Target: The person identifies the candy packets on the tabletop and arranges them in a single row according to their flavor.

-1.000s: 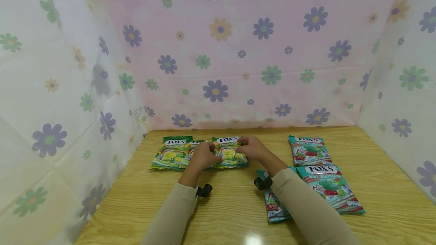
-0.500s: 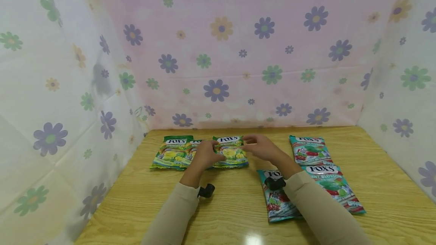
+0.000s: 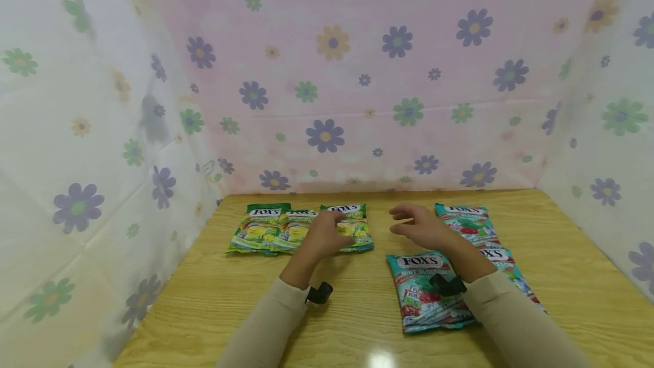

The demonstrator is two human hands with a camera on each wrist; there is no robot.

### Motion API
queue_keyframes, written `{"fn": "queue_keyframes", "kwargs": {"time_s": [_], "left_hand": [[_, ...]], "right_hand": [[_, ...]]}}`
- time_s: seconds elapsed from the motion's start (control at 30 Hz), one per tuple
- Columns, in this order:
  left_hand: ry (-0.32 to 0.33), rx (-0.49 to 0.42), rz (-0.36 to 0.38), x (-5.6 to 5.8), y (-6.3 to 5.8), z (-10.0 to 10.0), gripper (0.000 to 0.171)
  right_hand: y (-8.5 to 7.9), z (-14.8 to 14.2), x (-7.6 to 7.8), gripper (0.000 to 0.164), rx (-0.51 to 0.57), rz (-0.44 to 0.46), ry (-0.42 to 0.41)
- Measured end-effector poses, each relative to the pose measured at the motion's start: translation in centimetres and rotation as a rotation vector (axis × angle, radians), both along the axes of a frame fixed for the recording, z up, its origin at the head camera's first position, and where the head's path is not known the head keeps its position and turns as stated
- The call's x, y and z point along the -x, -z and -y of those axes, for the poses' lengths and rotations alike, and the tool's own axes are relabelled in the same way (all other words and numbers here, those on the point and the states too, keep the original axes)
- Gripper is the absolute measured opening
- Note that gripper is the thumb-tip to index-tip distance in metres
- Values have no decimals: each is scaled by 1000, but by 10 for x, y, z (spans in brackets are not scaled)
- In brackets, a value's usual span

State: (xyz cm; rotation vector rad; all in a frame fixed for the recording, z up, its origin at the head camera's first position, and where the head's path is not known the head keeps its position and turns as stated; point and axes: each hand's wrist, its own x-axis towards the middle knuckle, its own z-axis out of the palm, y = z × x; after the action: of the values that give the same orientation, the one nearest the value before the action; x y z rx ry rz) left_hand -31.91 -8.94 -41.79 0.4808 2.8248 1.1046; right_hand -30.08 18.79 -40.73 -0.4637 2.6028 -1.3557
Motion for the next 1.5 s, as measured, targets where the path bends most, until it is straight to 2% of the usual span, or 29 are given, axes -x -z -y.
{"fn": "queue_keyframes", "kwargs": {"time_s": [0.3,0.47,0.57,0.73,0.8,0.9,0.97,1.03,1.2,1.33,1.5], "left_hand": [[115,-54,54,-21,0,-26,60],[178,-42,78,-32,3,-40,66],[205,-43,119,-39,5,-47,73],[228,41,174,-48,8,-58,85],[242,91,186,-50,9,-60,89],[269,119,201,-53,10,-63,92],[286,120,203,-55,11,-64,91],[296,88,236,-56,12,-65,87],[300,-17,313,-61,14,-66,72],[289,-46,308,-61,16,-68,60],[264,3,239,-57,16,-68,49]], "right_hand": [[1,-39,-23,53,-83,-23,-6],[-4,-57,-36,53,-111,26,-35],[-10,-66,-43,53,-161,51,-53],[-17,-76,-49,56,-158,151,-81],[-18,-77,-50,51,-152,184,-77],[-16,-76,-50,38,-184,220,-51],[-13,-75,-49,30,-207,239,-35],[-9,-72,-49,26,-229,258,-8],[-4,-67,-48,28,-230,260,5],[-5,-65,-48,32,-219,255,-10],[-7,-62,-50,38,-192,258,-25]]}}
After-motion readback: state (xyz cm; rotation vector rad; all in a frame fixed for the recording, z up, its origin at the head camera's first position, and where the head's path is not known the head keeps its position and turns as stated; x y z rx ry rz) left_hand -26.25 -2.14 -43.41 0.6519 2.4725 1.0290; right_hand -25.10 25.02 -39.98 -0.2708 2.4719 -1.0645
